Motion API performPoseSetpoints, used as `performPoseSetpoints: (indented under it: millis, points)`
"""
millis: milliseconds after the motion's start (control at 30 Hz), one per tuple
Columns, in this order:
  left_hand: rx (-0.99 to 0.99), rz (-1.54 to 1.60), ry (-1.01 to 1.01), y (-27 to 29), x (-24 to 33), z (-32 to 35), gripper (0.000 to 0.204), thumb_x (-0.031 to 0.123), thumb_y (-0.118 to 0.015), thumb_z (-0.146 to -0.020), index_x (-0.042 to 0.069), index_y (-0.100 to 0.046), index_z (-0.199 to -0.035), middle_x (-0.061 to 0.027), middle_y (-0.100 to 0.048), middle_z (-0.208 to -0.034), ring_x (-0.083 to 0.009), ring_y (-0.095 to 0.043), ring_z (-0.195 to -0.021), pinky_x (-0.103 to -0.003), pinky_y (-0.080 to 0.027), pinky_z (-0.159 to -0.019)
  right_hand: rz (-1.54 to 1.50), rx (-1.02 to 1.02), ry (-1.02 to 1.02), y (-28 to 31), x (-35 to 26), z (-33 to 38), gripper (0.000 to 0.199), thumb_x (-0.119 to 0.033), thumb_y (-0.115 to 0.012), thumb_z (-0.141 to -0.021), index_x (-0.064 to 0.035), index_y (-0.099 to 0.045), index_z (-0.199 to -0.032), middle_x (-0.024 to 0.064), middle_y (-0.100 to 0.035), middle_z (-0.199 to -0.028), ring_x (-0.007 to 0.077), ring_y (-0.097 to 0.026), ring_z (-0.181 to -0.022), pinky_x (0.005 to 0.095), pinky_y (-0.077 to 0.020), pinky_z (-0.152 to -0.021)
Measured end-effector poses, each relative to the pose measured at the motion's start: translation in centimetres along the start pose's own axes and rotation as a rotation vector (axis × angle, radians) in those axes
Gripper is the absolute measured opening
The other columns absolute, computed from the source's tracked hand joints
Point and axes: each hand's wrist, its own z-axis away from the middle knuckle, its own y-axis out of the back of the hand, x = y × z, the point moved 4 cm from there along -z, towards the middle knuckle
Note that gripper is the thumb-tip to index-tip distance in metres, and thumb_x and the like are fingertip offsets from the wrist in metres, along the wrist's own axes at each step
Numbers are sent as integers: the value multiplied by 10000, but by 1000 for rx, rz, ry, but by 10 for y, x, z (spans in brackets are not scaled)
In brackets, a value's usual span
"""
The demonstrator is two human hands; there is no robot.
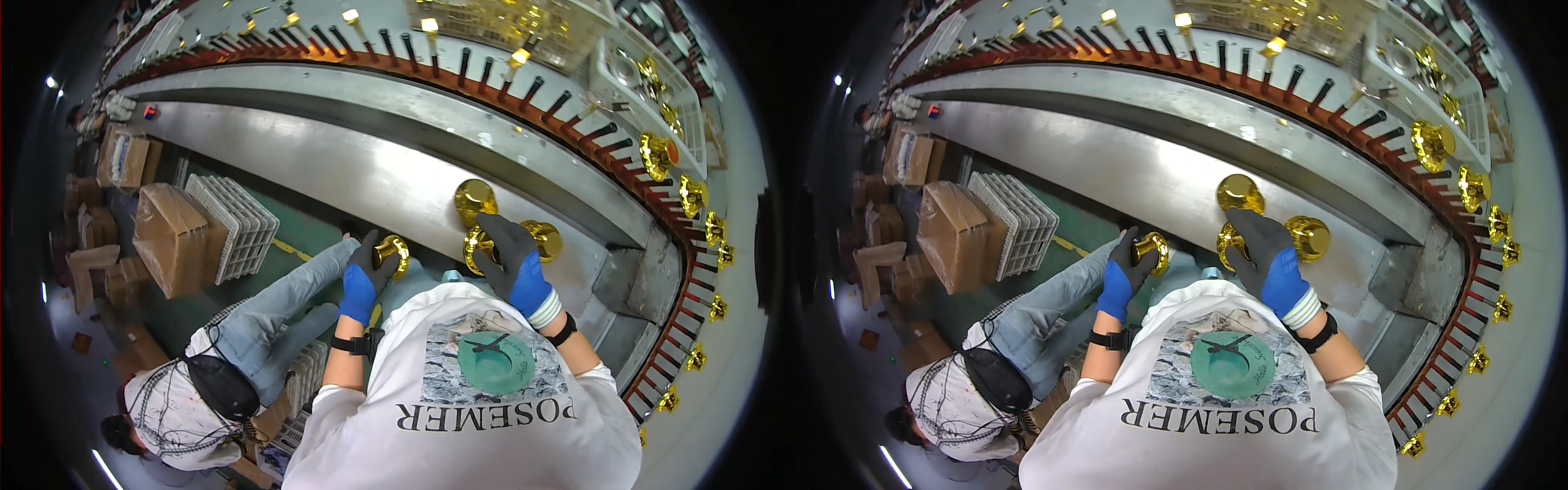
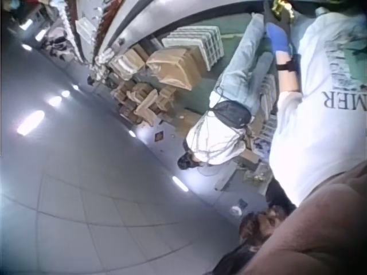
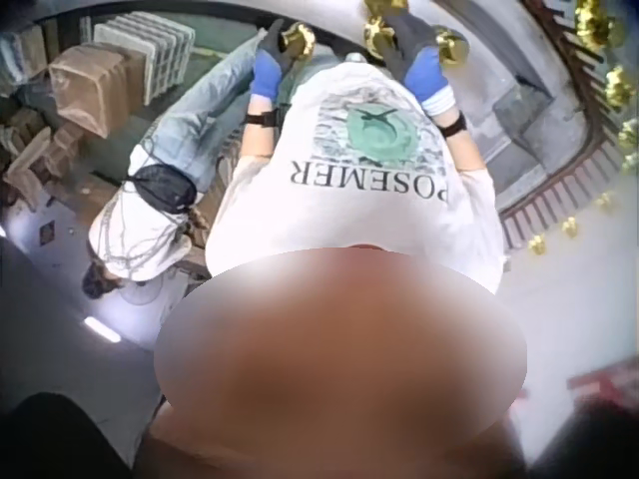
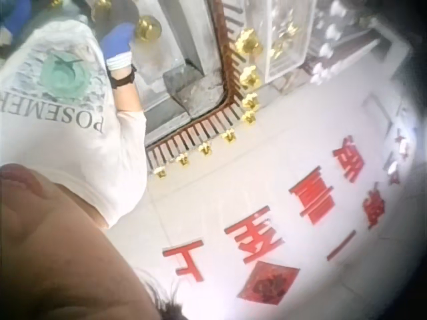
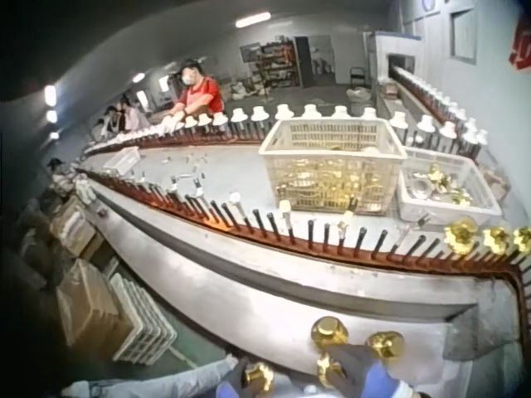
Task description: The person picks up gold-colored plastic cups from a conveyor belt, places them on a metal surface, and then places them onto a rotating assembly line rack.
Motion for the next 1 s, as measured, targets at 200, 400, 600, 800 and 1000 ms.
performPoseSetpoints:
  millis: [200,400,600,800,1000]
  points:
    - [134,-3,-15,83,-78,32,748,374,-819,-874,-71,-595,-1432,-309,-722,-1227,-420,-725,-1131,-463,-584,-962,-18,-73,11,-108,-25,-20,520,-162,-775,-879,-7,-636,-1355,257,-710,-1211,446,-692,-1053,512,-557,-925]
    - [242,8,125,154,-138,99,724,375,-815,-879,-56,-611,-1424,-305,-724,-1229,-425,-725,-1115,-477,-576,-962,46,-198,-8,-207,-10,-50,555,-213,-781,-860,-32,-642,-1366,248,-721,-1179,417,-710,-977,494,-572,-881]
    - [400,140,283,174,-164,156,740,336,-835,-887,-75,-578,-1447,-269,-733,-1192,-340,-745,-1045,-420,-596,-914,128,-311,-35,-276,6,-88,556,-257,-793,-855,-59,-667,-1359,229,-737,-1089,388,-719,-940,478,-576,-855]
    - [513,111,287,180,-162,165,708,334,-800,-917,-73,-575,-1450,-290,-733,-1183,-400,-745,-1034,-454,-592,-916,116,-281,82,-331,67,-146,516,-152,-735,-857,-3,-673,-1347,255,-729,-1236,410,-709,-1132,473,-572,-1007]
    - [588,52,347,222,-138,156,757,422,-820,-868,-6,-587,-1448,-286,-722,-1189,-422,-726,-1028,-478,-583,-918,182,-209,222,-387,107,-222,546,-143,-766,-850,31,-649,-1354,274,-718,-1140,435,-703,-1050,497,-572,-925]
